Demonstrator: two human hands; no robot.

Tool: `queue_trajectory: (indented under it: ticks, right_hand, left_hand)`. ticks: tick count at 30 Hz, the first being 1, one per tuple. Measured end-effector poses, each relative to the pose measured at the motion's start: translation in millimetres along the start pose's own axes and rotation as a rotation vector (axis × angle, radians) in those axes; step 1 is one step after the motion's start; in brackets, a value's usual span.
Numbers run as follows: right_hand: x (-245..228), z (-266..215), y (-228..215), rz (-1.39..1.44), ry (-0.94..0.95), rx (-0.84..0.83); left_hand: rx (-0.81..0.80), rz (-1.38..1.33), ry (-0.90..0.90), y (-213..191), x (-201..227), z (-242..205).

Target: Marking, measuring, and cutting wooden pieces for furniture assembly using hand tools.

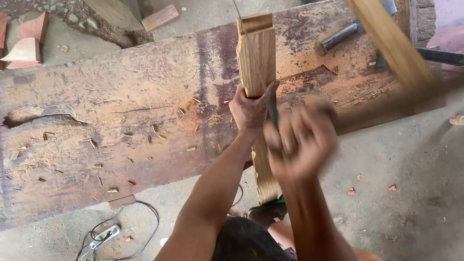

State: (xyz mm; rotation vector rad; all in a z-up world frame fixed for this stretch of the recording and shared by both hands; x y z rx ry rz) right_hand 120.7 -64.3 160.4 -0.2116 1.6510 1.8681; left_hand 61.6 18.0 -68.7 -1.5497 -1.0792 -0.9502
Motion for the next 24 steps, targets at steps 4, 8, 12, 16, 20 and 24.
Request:
queue_trajectory:
  ticks: [4,8,12,16,20,24]
  right_hand:
    - [24,44,-27,-0.086,0.101,0.228]
    - [-19,-16,21,-0.066,0.049,0.084]
    - [-69,-96,58,0.061,0.119,0.267]
    - [-58,-90,34,0.057,0.078,0.361]
    - [23,36,-26,-0.04,0.085,0.093]
    - [25,61,-20,-0.082,0.096,0.307]
  left_hand:
    - [0.034,-0.131,-0.031,11,-29,5]
    - [0.072,-0.012,0.068,-12,27,-6]
    - [0.026,0.028,-0.039,-14,29,-11]
    - [0.016,0.042,-0.038,-13,25,-15]
    - [0.06,0.032,0.027,15,-46,11]
    - [0.099,0.054,0.047,7,-29,9]
Point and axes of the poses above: each hand's wrist, its own z-axis towards the middle knuckle, its own y-axis out of the palm, x = y × z, the point moved 6 cm from there along z, towards the middle knuckle, and after that the axes turned 11 degrees about -x, right-handed, at the moved point
